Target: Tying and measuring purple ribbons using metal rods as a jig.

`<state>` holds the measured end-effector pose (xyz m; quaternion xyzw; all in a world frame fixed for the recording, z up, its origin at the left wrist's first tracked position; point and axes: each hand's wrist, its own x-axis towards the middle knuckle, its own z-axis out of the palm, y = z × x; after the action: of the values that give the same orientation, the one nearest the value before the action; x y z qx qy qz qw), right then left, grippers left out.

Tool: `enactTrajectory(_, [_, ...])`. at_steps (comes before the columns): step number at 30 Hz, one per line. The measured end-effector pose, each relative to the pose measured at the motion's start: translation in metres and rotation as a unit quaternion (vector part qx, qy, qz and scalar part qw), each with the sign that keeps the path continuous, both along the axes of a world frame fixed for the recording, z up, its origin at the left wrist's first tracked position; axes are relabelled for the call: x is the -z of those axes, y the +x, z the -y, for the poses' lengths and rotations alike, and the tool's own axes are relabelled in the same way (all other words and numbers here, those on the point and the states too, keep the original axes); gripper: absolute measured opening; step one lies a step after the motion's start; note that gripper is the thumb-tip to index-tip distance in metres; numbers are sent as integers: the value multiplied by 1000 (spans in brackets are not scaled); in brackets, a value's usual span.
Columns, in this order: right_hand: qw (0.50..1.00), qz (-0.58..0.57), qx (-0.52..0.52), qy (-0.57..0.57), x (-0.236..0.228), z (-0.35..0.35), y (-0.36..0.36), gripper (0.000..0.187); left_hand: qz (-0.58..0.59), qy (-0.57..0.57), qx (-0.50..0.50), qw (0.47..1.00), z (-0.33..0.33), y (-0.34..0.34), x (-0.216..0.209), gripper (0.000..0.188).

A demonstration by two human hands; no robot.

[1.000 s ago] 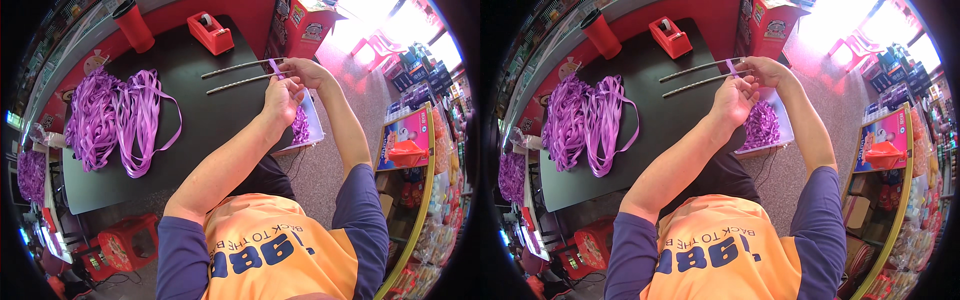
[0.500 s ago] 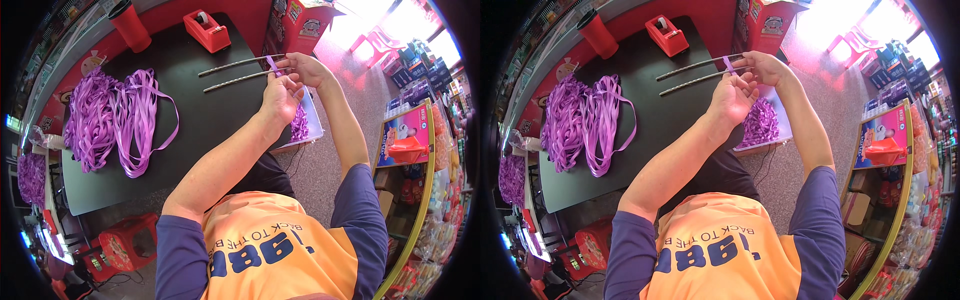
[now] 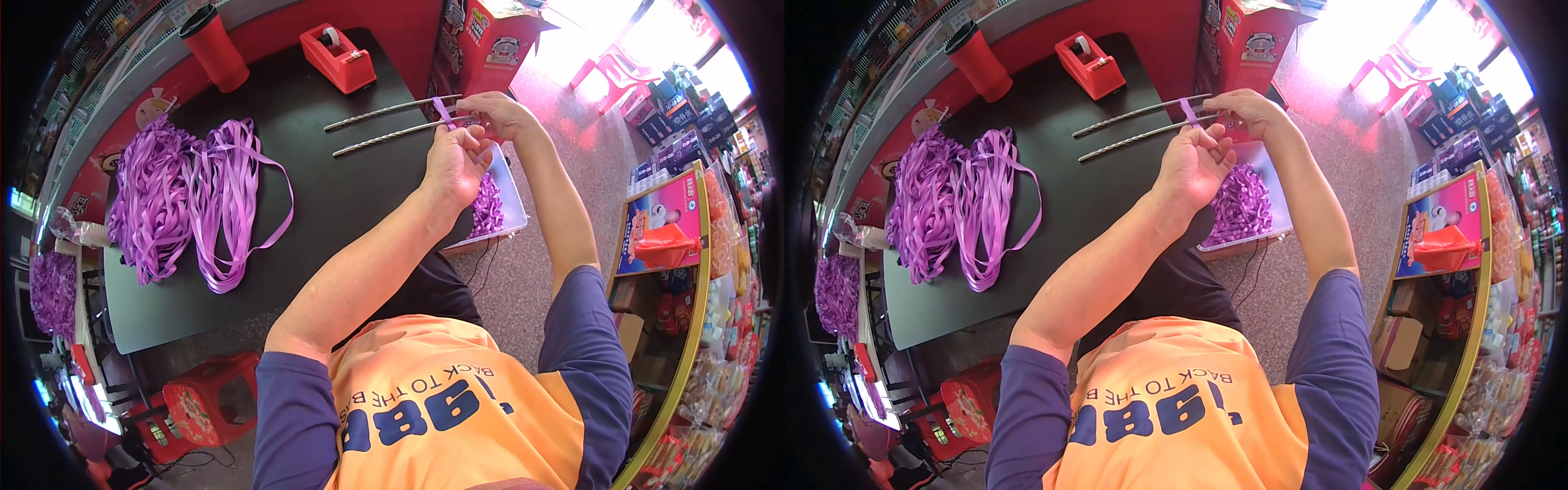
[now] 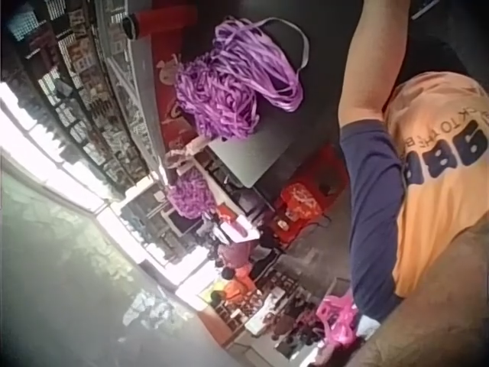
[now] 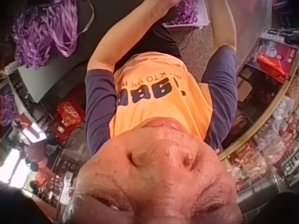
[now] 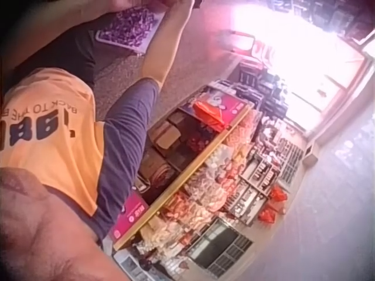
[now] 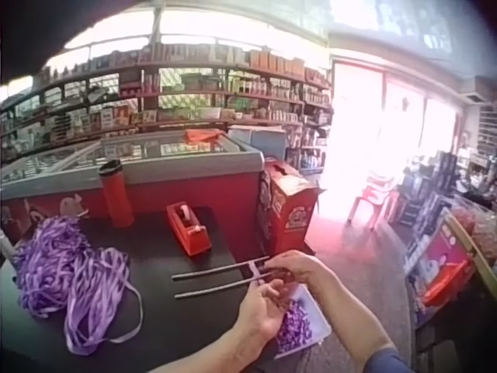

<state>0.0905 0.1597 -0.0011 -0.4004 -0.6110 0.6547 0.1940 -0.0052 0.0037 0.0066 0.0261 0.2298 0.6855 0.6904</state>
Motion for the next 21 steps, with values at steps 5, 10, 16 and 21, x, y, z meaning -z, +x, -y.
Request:
enactTrajectory(5, [987,-66,-5,-145,22,-7,-5,17,-11,-9,-3,1000,0,0,-2,32])
enactTrajectory(10, [930,-228,-45,-286,42,28,-18,10,-16,3,-7,1000,0,-6,0,26])
enactTrajectory(16, [927,-279,-23,-249,54,36,-19,14,2,21,-12,1000,-2,-3,4,25])
enactTrajectory(21, [951,-248,-11,-183,56,35,-14,15,8,17,-14,1000,-2,-1,3,26])
